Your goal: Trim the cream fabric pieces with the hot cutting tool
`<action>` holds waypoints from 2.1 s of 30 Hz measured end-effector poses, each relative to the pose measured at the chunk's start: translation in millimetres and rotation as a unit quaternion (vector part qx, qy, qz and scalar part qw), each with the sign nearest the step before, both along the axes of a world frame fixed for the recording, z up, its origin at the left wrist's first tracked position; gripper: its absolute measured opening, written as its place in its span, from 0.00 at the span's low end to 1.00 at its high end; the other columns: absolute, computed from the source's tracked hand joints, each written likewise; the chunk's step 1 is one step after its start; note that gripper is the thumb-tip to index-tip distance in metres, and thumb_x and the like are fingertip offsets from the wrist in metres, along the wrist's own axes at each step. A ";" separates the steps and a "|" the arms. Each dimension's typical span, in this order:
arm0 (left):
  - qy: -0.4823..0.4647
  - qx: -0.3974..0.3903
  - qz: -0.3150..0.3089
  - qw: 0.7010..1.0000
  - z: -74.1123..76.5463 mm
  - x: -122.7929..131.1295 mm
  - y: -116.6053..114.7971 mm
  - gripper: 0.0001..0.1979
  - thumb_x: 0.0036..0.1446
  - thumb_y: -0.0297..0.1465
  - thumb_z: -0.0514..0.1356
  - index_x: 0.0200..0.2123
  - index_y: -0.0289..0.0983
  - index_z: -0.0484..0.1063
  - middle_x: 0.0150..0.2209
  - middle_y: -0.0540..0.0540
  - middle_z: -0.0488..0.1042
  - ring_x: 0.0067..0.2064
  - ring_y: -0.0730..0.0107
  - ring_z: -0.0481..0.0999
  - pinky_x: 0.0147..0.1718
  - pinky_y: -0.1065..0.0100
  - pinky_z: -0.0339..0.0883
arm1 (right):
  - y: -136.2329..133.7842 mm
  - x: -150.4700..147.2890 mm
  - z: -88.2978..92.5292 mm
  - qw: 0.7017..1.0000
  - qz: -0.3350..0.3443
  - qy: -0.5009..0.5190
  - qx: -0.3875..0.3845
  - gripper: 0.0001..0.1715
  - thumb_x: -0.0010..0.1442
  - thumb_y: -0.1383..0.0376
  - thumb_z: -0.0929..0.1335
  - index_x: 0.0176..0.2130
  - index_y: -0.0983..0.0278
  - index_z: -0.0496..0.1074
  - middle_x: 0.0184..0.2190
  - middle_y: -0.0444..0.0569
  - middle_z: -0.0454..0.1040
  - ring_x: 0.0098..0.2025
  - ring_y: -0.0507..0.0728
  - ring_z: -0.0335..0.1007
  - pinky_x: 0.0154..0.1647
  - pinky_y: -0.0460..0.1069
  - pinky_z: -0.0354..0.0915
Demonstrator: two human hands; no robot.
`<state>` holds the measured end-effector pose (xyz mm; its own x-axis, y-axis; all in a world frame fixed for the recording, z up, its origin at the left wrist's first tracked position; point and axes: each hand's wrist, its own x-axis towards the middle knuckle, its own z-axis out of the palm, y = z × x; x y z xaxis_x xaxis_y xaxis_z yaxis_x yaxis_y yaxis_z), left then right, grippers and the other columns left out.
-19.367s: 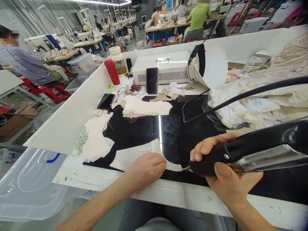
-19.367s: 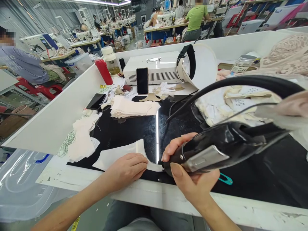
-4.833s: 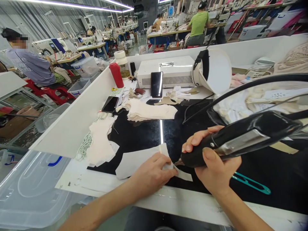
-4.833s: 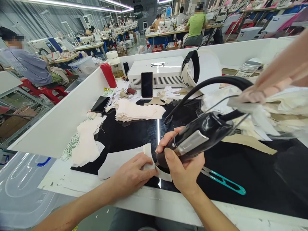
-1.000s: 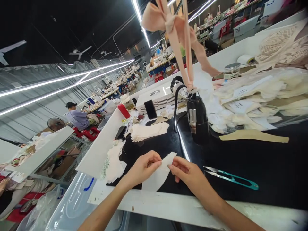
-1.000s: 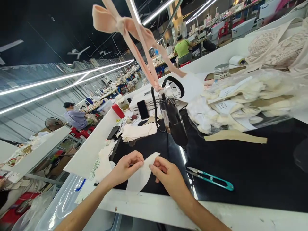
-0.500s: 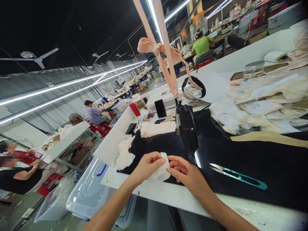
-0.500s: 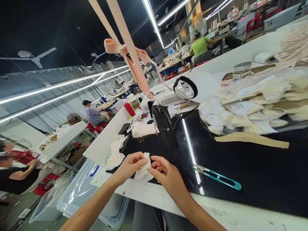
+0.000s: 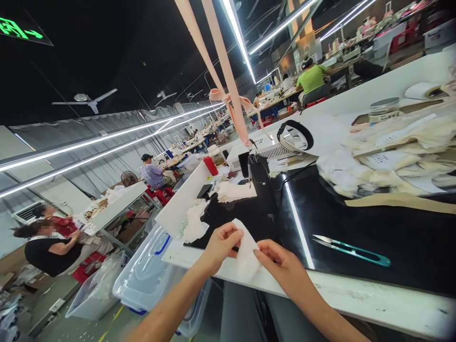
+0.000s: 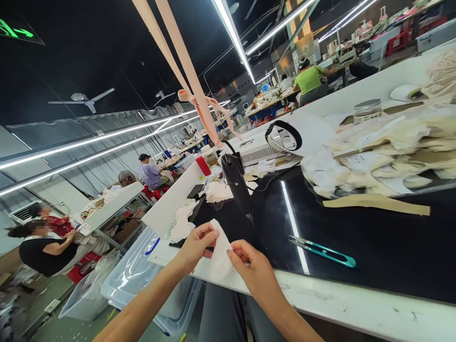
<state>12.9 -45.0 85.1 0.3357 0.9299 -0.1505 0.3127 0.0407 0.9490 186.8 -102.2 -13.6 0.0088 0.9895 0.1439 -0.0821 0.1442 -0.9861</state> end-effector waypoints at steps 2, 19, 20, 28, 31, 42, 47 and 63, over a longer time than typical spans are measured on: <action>-0.009 -0.004 -0.002 1.000 -3.0 0.6 -1.9 0.33 0.49 0.59 0.79 0.38 0.38 0.76 0.33 0.50 0.75 0.37 0.67 0.77 0.33 0.70 0.76 | -6.1 1.8 -1.1 1.000 -0.010 -0.016 0.002 0.27 0.64 0.39 0.71 0.41 0.58 0.83 0.36 0.49 0.88 0.40 0.63 0.83 0.41 0.53 0.75; -0.135 -0.018 -0.012 0.991 -15.7 -12.1 26.2 0.40 0.38 0.60 0.86 0.42 0.35 0.81 0.39 0.46 0.81 0.41 0.67 0.81 0.47 0.63 0.79 | 0.3 40.2 3.4 0.961 -0.015 -0.274 0.045 0.21 0.71 0.52 0.65 0.47 0.54 0.87 0.40 0.47 0.88 0.33 0.61 0.80 0.35 0.53 0.71; -0.142 -0.018 -0.013 0.990 -17.7 -12.7 29.5 0.40 0.38 0.59 0.86 0.42 0.35 0.82 0.39 0.46 0.81 0.42 0.67 0.81 0.47 0.63 0.79 | 1.9 39.8 2.9 0.957 -0.020 -0.283 0.054 0.21 0.71 0.53 0.65 0.48 0.53 0.86 0.41 0.48 0.88 0.34 0.61 0.81 0.36 0.53 0.72; -0.149 -0.036 -0.040 0.987 -40.7 -17.2 52.8 0.39 0.41 0.61 0.83 0.43 0.35 0.82 0.37 0.45 0.81 0.38 0.68 0.81 0.39 0.68 0.76 | 5.1 45.5 -4.4 0.941 -0.016 -0.334 0.040 0.18 0.70 0.58 0.65 0.47 0.52 0.85 0.37 0.46 0.87 0.33 0.61 0.80 0.36 0.52 0.73; -0.117 -0.036 -0.055 0.991 -53.7 -12.2 66.2 0.36 0.46 0.58 0.81 0.43 0.34 0.83 0.37 0.44 0.81 0.36 0.69 0.81 0.39 0.67 0.77 | 1.9 53.6 -7.3 0.939 0.002 -0.345 0.005 0.21 0.72 0.57 0.64 0.52 0.51 0.85 0.40 0.46 0.89 0.38 0.62 0.85 0.40 0.53 0.76; 0.022 0.207 -0.098 0.973 -65.5 -0.2 95.5 0.07 0.68 0.27 0.66 0.46 0.41 0.83 0.48 0.46 0.82 0.52 0.60 0.80 0.63 0.56 0.74 | -15.8 129.7 4.6 0.899 -0.229 -0.372 -0.014 0.26 0.64 0.36 0.74 0.41 0.52 0.86 0.31 0.48 0.86 0.26 0.61 0.81 0.24 0.52 0.76; 0.163 0.409 -0.260 0.859 -74.0 3.4 72.9 0.10 0.79 0.28 0.59 0.47 0.39 0.82 0.47 0.44 0.83 0.48 0.60 0.82 0.53 0.62 0.77 | 5.8 143.1 40.7 0.897 -0.382 -0.205 0.088 0.42 0.51 0.42 0.86 0.59 0.48 0.79 0.50 0.54 0.86 0.44 0.63 0.85 0.39 0.54 0.81; 0.208 0.539 -0.291 0.763 -94.6 -3.3 47.8 0.08 0.78 0.21 0.59 0.48 0.36 0.77 0.49 0.42 0.82 0.51 0.62 0.83 0.51 0.65 0.82 | 82.9 55.5 99.1 0.924 -0.312 0.058 0.213 0.37 0.46 0.56 0.88 0.52 0.54 0.78 0.31 0.39 0.80 0.27 0.56 0.75 0.28 0.53 0.78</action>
<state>9.7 2.7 -9.4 0.8704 0.3009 0.3898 0.2634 -0.9533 0.1476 242.2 -19.3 85.5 0.5978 0.6403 0.4823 0.0465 0.5729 -0.8183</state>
